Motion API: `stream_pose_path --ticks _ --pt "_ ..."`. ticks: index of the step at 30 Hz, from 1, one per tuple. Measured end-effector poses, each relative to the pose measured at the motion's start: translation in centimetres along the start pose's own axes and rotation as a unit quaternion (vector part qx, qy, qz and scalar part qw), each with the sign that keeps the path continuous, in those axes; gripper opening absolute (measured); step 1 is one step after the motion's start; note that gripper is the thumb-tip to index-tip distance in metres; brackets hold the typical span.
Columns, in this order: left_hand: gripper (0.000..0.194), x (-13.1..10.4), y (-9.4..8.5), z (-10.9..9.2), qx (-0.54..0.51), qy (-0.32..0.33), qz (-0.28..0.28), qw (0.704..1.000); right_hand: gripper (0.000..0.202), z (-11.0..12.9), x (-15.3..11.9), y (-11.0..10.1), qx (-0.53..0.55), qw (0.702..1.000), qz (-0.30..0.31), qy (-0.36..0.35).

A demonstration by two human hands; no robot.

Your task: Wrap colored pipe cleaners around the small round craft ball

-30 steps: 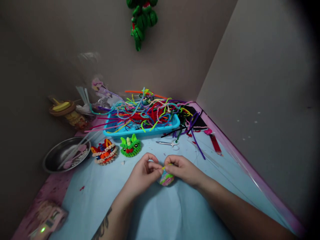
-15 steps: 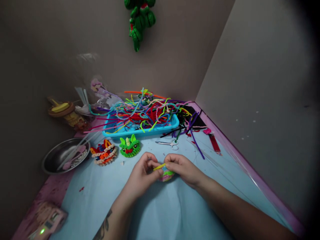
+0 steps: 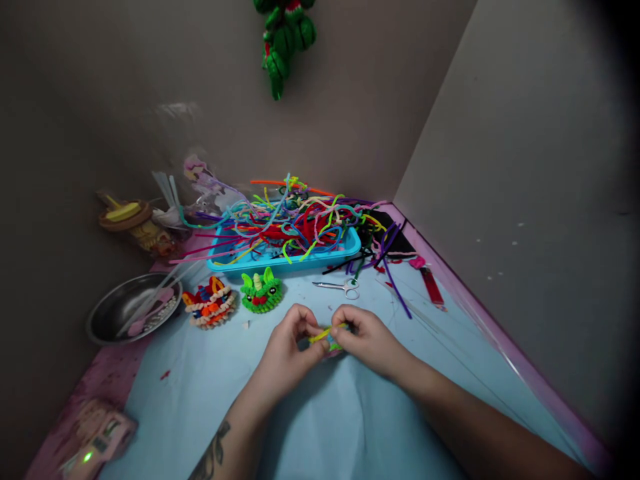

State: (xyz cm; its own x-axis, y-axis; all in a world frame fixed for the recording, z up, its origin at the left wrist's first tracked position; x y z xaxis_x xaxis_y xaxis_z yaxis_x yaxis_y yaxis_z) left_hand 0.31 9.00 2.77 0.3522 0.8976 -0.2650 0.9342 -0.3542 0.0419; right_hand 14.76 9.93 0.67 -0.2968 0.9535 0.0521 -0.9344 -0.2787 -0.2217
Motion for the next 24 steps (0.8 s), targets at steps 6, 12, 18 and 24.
stream_pose_path --ticks 6,12,18,24 --pt "0.025 0.2 0.0 0.3 0.018 0.008 -0.011 1.000 0.009 0.3 -0.1 -0.1 -0.063 0.997 -0.036 -0.036" --pt "0.027 0.3 0.1 0.6 0.042 0.020 -0.064 0.997 0.010 0.7 -0.2 0.0 -0.075 0.995 -0.053 -0.047" --pt "0.024 0.3 0.2 0.5 0.060 0.030 -0.066 0.996 0.012 1.2 -0.2 -0.1 -0.097 0.992 -0.045 -0.061" --pt "0.017 0.1 0.2 0.3 0.104 0.048 -0.056 0.992 0.013 1.2 -0.2 -0.1 -0.119 0.988 -0.032 -0.090"
Point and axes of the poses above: each hand's wrist, its own x-axis towards the middle knuckle, its own y-axis out of the palm, z = x × y, the point moved 4 cm from there along x, towards the middle knuckle, and after that the axes turned 7 degrees about -y, right-handed, at the moved point
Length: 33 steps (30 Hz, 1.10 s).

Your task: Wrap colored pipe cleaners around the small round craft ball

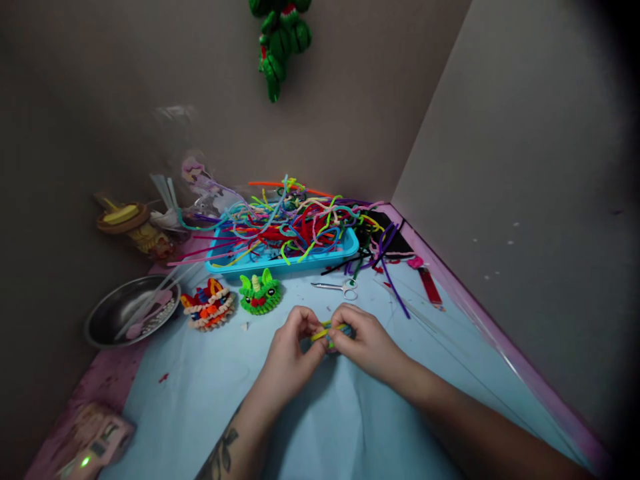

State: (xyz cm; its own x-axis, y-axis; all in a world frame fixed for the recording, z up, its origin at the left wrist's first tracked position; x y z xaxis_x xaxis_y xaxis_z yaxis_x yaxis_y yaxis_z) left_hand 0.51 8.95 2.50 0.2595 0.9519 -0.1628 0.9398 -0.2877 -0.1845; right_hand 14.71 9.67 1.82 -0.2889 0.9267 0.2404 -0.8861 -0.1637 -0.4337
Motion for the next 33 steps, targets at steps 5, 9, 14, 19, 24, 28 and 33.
stream_pose_path --ticks 5,9,14,19,24,28,33 --pt "0.020 -0.1 0.0 0.1 0.000 -0.007 0.011 1.000 0.013 0.0 -0.1 0.0 -0.003 1.000 -0.004 0.004" --pt "0.022 -0.1 0.0 0.1 -0.017 -0.016 0.017 1.000 0.013 0.1 0.0 0.0 0.003 1.000 -0.006 0.011" --pt "0.023 0.0 0.0 0.4 -0.029 -0.027 0.016 0.999 0.013 0.3 0.1 -0.2 -0.001 1.000 -0.013 0.007" --pt "0.025 0.1 0.2 0.3 -0.043 -0.023 -0.013 0.999 0.014 0.3 0.1 -0.1 -0.004 1.000 -0.012 -0.003" --pt "0.030 0.2 0.5 0.1 -0.071 -0.039 -0.036 0.996 0.014 0.2 0.1 -0.1 -0.007 1.000 -0.011 -0.002" --pt "0.032 0.2 0.8 0.2 -0.087 -0.043 -0.029 0.995 0.014 0.2 0.1 -0.1 -0.007 1.000 -0.007 0.000" --pt "0.040 0.6 1.0 1.4 -0.145 -0.059 -0.002 0.988 0.014 0.4 0.0 0.0 -0.013 1.000 0.004 -0.009"
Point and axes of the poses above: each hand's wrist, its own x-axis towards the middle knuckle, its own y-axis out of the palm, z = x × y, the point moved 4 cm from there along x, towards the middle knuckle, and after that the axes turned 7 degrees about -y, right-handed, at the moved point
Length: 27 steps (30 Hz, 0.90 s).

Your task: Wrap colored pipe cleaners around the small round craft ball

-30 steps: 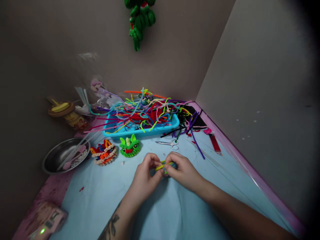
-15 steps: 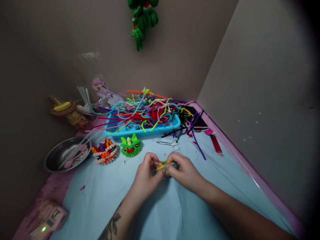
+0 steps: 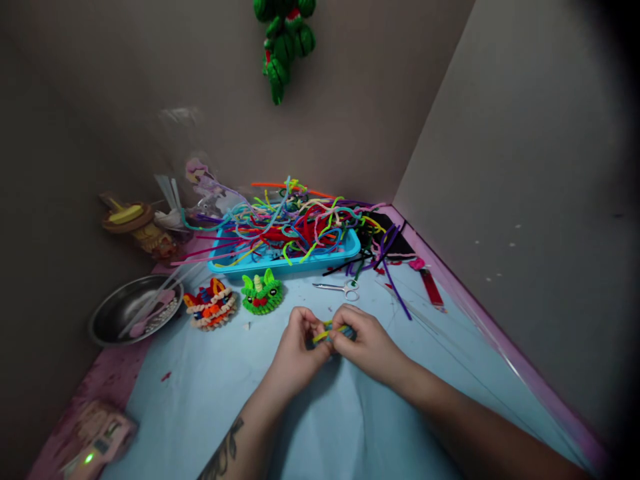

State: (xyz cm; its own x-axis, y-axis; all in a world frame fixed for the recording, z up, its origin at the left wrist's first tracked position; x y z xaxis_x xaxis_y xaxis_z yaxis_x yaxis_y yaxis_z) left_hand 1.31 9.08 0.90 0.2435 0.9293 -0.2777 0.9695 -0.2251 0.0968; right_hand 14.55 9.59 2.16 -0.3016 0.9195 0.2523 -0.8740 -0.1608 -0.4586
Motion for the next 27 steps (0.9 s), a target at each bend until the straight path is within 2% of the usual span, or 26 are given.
stream_pose_path --ticks 6,14,23,27 --pt "0.047 0.4 -0.2 0.3 -0.059 -0.013 0.045 0.997 0.015 0.0 0.0 0.1 -0.006 1.000 0.002 -0.002" --pt "0.041 0.0 -0.1 0.1 -0.014 -0.004 0.049 0.999 0.015 0.0 0.0 0.1 -0.002 1.000 0.002 -0.002" --pt "0.038 -0.2 -0.4 -0.8 0.015 0.002 -0.011 1.000 0.014 -0.2 0.0 0.0 0.012 1.000 -0.004 0.010" --pt "0.034 -0.3 -0.4 -0.6 0.022 0.000 -0.013 1.000 0.013 -0.4 -0.1 -0.1 0.021 1.000 -0.008 0.015"
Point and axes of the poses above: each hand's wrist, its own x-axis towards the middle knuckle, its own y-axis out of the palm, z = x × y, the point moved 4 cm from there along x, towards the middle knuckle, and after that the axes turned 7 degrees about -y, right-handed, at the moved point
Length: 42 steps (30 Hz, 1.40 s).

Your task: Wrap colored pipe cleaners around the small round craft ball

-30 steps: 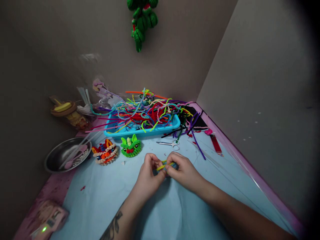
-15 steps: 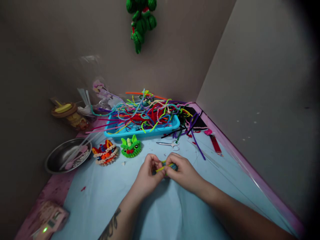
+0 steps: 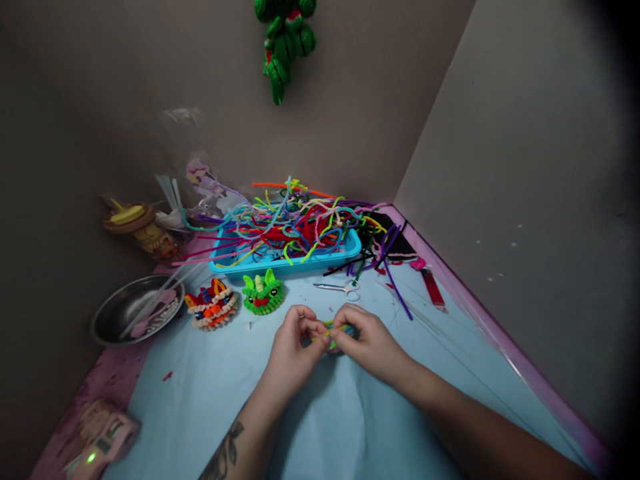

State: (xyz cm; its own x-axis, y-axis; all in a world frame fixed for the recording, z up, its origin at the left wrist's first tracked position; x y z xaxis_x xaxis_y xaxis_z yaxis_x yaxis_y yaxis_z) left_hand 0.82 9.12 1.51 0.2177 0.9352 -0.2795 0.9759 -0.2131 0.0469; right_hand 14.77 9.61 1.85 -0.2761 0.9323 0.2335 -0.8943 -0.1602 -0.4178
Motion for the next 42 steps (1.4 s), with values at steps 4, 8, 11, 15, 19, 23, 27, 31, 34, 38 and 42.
stream_pose_path --ticks 4,8,11,15,19,23,27,31,34,38,42 --pt "0.032 0.0 -0.2 0.2 0.021 0.011 -0.012 1.000 0.013 0.1 0.0 -0.1 0.006 1.000 -0.005 0.006" --pt "0.031 0.0 -0.2 0.0 0.043 0.024 -0.016 0.999 0.012 0.2 0.2 -0.2 0.008 1.000 -0.007 0.004" --pt "0.028 -0.1 -0.2 -0.2 0.089 0.053 -0.025 0.994 0.012 0.1 0.2 -0.2 0.015 1.000 -0.010 0.015" --pt "0.020 -0.3 -0.5 -0.3 0.157 0.095 -0.032 0.982 0.001 -0.2 0.2 -0.2 0.056 0.998 -0.015 0.034" --pt "0.014 -0.5 -0.9 -0.4 0.227 0.138 -0.046 0.963 0.012 -0.1 0.3 -0.2 0.088 0.996 0.029 0.018" --pt "0.013 -0.5 -1.0 -0.5 0.279 0.159 -0.058 0.945 0.007 0.1 0.5 -0.5 0.082 0.996 0.040 0.023" --pt "0.013 -0.5 -0.9 -0.5 0.291 0.160 -0.049 0.942 0.009 0.1 0.6 -0.4 0.085 0.993 0.062 0.044" --pt "0.013 -0.6 -0.7 -0.5 0.306 0.148 -0.043 0.939 0.010 -0.3 0.5 -0.2 0.100 0.990 0.081 0.061" --pt "0.013 -0.7 -0.7 -0.7 0.305 0.139 -0.036 0.942 0.007 -0.7 0.4 -0.1 0.103 0.988 0.086 0.073" --pt "0.013 -0.7 -0.8 -0.8 0.279 0.124 -0.034 0.952 0.005 -0.8 0.4 -0.1 0.107 0.988 0.086 0.077" --pt "0.016 -0.3 -1.1 -0.7 0.198 0.107 -0.035 0.974 0.006 -0.9 0.4 -0.1 0.126 0.986 0.073 0.078"
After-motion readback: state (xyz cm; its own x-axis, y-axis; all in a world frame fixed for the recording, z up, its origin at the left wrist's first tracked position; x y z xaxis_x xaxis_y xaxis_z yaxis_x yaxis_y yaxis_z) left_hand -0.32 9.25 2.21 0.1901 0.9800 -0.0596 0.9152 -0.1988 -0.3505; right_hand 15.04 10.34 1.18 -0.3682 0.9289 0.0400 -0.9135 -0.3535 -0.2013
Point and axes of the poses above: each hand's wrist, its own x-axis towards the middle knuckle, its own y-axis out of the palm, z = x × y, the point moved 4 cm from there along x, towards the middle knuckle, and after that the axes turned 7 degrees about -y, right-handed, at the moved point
